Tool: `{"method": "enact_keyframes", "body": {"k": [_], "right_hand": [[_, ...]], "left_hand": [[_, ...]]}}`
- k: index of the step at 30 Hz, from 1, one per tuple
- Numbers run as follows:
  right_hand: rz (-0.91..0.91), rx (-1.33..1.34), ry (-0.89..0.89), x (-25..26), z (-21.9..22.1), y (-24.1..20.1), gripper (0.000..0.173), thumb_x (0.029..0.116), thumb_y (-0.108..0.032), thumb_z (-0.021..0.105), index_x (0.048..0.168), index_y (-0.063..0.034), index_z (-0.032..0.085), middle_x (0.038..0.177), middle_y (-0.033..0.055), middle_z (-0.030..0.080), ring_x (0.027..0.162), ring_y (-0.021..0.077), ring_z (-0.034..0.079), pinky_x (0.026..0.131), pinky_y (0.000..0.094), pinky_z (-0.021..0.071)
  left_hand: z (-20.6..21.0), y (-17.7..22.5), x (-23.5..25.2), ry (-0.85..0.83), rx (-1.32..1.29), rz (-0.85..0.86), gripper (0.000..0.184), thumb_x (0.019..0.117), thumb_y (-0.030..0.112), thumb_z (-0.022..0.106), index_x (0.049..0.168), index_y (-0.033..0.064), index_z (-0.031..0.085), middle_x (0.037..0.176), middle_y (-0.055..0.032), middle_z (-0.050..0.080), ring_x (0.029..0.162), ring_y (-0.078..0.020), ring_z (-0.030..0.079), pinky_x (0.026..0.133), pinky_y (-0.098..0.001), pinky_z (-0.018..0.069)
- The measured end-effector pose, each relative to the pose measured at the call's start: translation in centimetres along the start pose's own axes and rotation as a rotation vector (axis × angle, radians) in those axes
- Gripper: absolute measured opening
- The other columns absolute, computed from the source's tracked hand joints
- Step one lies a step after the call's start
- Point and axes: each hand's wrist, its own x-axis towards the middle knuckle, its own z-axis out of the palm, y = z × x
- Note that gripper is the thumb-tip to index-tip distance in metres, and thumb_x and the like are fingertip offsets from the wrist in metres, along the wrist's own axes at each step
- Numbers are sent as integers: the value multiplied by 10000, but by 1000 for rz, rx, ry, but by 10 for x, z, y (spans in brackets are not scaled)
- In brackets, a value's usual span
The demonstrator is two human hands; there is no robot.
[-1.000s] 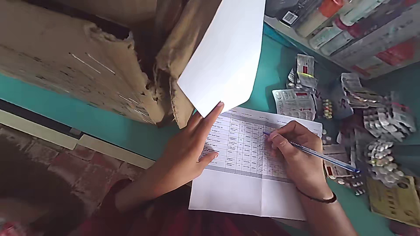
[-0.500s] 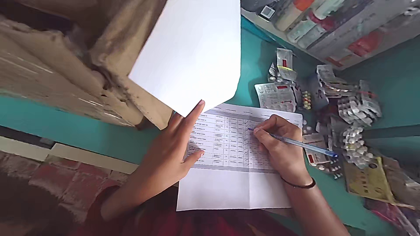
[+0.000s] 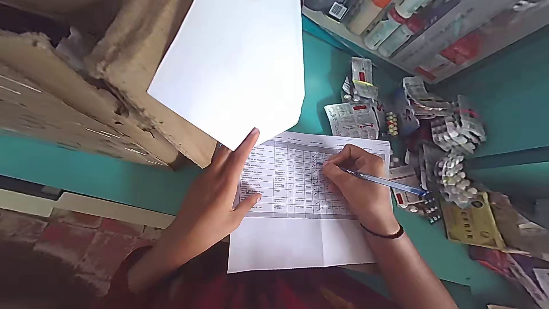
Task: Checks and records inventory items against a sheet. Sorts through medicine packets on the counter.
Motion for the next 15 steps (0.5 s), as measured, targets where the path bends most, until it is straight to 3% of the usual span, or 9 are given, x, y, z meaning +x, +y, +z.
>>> {"method": "enact_keyframes", "body": {"k": [6,15], "right_hand": [[-16,93,-2,-3,-5,4,166,880,-16,622,809,-151,556,638,-87,610,470,-11,547,436,142,477],[17,87,-44,-16,-7,2,166,852,10,647,813,-135,574,663,-72,641,500,-4,578,470,144,503]], "left_hand": [[1,0,0,-7,-4,-1,919,813,236,753,1609,130,306,1541,-182,421,1312,-285,550,986,-411,548],[2,0,-1,-5,1,7,912,824,242,751,1612,135,304,1531,-171,444,1296,-276,557,992,-400,537]]}}
